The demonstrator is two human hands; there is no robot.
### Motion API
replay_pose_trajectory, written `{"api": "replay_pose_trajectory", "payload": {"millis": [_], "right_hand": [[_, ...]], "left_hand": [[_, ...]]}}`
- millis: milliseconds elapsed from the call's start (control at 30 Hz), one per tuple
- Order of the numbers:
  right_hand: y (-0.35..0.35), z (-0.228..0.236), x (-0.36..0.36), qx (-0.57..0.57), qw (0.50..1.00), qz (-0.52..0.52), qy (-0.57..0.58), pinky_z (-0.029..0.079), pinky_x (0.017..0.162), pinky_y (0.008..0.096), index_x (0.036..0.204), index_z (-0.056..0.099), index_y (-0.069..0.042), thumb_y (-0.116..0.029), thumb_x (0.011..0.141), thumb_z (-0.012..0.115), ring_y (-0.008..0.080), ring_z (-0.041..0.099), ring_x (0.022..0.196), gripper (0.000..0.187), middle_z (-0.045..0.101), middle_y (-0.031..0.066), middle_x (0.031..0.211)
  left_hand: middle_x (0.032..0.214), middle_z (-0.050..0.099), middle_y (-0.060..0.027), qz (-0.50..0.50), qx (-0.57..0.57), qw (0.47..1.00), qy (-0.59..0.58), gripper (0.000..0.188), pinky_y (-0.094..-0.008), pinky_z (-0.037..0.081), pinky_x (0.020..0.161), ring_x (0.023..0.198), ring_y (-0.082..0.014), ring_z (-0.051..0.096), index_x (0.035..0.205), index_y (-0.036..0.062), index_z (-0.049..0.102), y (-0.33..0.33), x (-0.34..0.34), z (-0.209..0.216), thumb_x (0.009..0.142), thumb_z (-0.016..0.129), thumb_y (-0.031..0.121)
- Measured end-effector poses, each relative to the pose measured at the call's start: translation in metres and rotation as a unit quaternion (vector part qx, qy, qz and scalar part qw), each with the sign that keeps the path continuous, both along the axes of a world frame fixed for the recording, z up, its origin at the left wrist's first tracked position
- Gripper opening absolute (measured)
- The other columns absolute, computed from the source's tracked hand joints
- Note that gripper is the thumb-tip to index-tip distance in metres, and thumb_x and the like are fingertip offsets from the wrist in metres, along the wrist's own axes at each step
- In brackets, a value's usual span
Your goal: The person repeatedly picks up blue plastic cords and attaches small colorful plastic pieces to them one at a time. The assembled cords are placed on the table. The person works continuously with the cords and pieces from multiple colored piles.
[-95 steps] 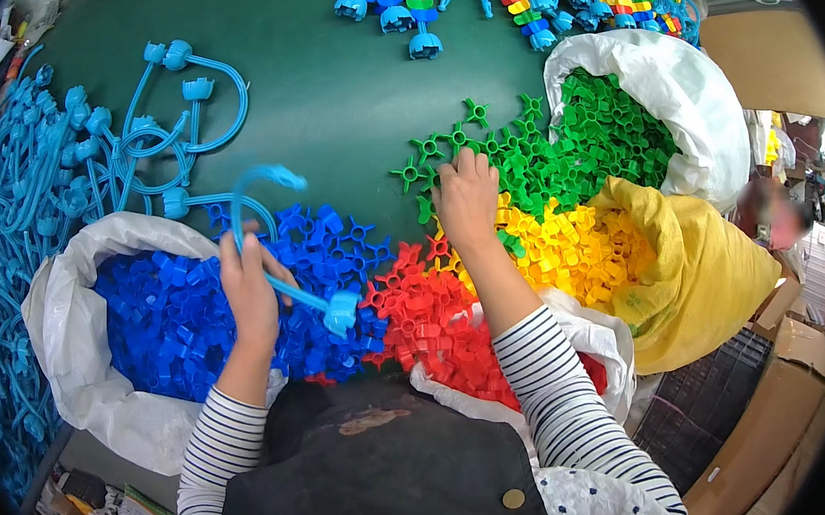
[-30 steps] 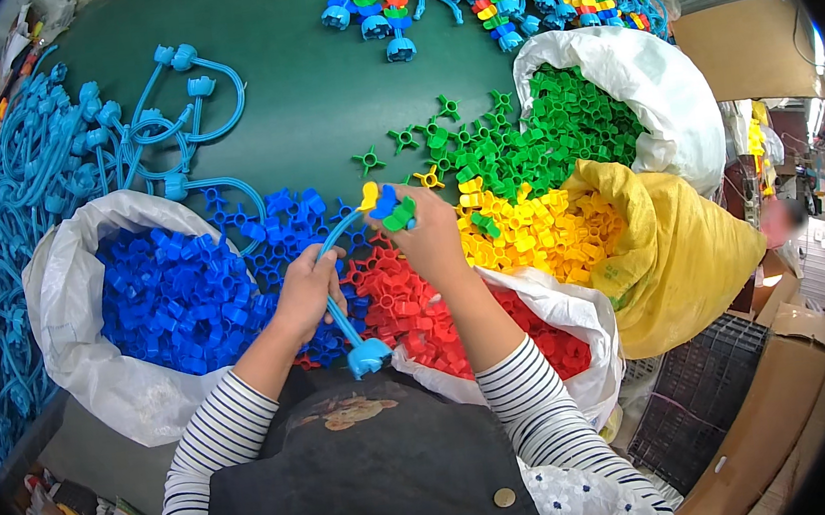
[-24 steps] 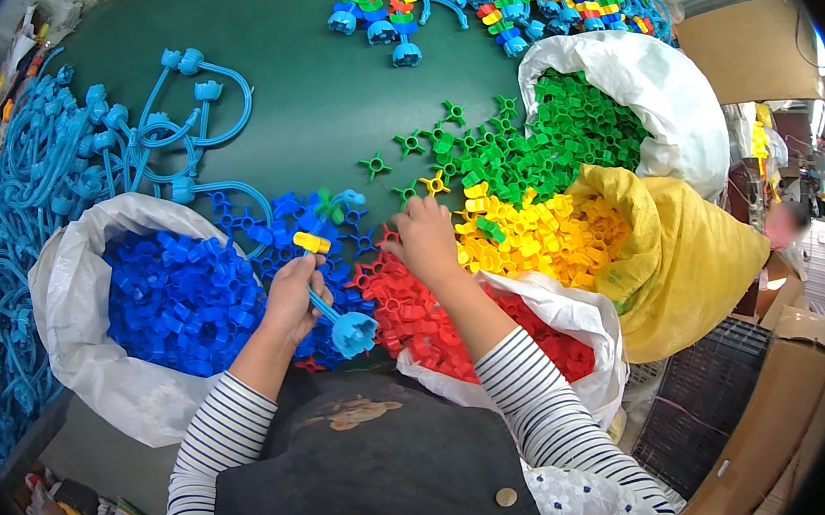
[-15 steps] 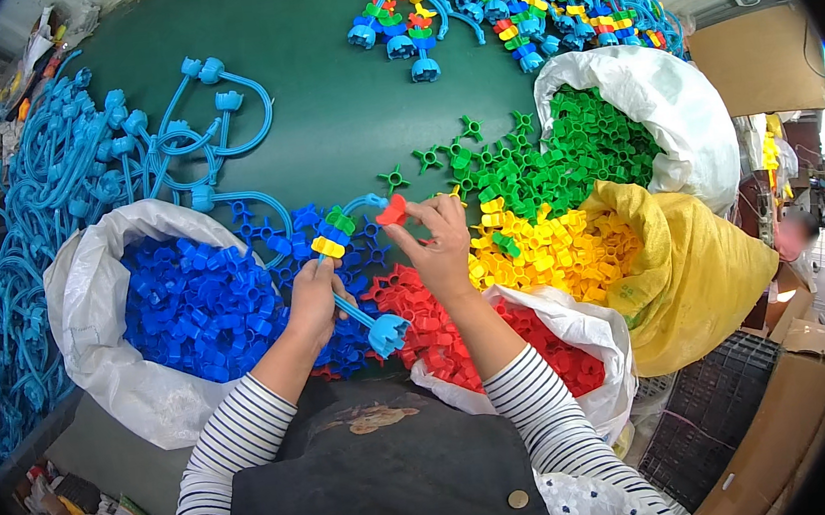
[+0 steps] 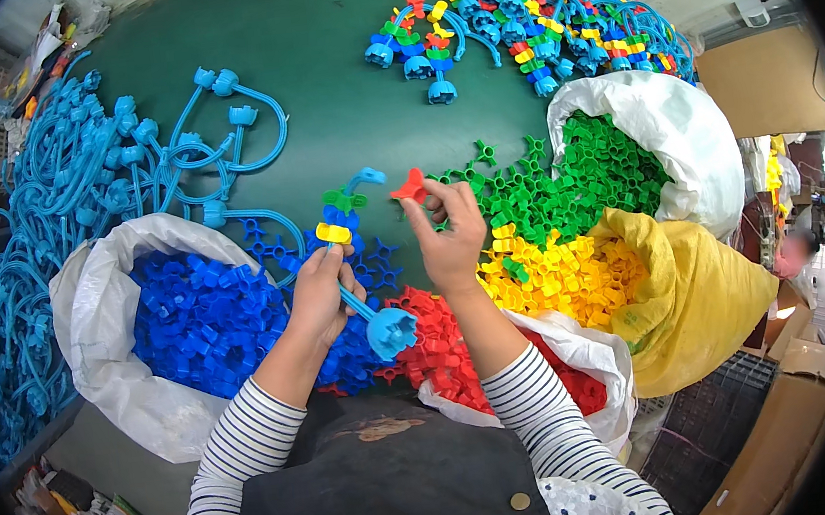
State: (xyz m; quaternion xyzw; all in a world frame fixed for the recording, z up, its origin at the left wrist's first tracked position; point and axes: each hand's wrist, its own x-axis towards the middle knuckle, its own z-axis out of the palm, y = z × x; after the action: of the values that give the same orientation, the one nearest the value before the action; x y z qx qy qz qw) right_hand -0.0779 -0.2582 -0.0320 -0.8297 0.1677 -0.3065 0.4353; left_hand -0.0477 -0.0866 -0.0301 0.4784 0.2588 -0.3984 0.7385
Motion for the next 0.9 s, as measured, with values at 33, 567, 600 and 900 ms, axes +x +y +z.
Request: {"api": "replay_pose_trajectory", "payload": {"millis": [33, 567, 600, 900], "right_hand": [[-0.002, 0.001, 0.002, 0.008, 1.000, 0.009, -0.021, 0.046, 0.060, 0.0282, 0.104, 0.067, -0.002, -0.004, 0.075, 0.080, 0.0167, 0.055, 0.069, 0.032, 0.059, 0.0066, 0.085], [-0.039, 0.031, 0.102, 0.039, 0.944, 0.267, 0.192, 0.053, 0.073, 0.0373, 0.129, 0.058, 0.001, -0.008, 0.094, 0.055, 0.0255, 0.068, 0.075, 0.037, 0.073, 0.0141, 0.090], [-0.048, 0.027, 0.117, 0.037, 0.959, 0.232, 0.157, 0.053, 0.072, 0.0374, 0.129, 0.058, 0.001, -0.009, 0.095, 0.053, 0.0231, 0.067, 0.073, 0.035, 0.073, 0.0124, 0.090], [-0.142, -0.007, 0.134, -0.100, 0.994, -0.040, -0.007, 0.051, 0.087, 0.0383, 0.132, 0.053, 0.000, -0.018, 0.092, 0.066, 0.0274, 0.063, 0.101, 0.047, 0.062, 0.0178, 0.121]], "left_hand": [[0.059, 0.043, -0.0028, -0.022, 0.023, 0.999, -0.025, 0.028, -0.0284, 0.033, 0.035, 0.038, -0.0162, 0.042, 0.111, -0.0015, 0.049, -0.001, 0.003, 0.001, 0.104, 0.042, 0.025], [0.115, 0.055, -0.0345, -0.149, 0.317, 0.764, -0.542, 0.042, -0.0525, 0.047, 0.086, 0.103, -0.0490, 0.057, 0.129, -0.0060, 0.040, 0.018, 0.077, -0.058, 0.098, 0.055, 0.019], [0.131, 0.045, -0.0320, -0.204, 0.356, 0.746, -0.524, 0.051, -0.0483, 0.042, 0.099, 0.118, -0.0477, 0.049, 0.135, -0.0079, 0.037, 0.024, 0.089, -0.065, 0.096, 0.058, 0.018], [0.109, 0.059, -0.0179, -0.319, 0.494, 0.524, -0.616, 0.043, -0.0460, 0.047, 0.084, 0.102, -0.0379, 0.057, 0.125, 0.0009, 0.053, 0.039, 0.153, -0.100, 0.084, 0.067, 0.007]]}}
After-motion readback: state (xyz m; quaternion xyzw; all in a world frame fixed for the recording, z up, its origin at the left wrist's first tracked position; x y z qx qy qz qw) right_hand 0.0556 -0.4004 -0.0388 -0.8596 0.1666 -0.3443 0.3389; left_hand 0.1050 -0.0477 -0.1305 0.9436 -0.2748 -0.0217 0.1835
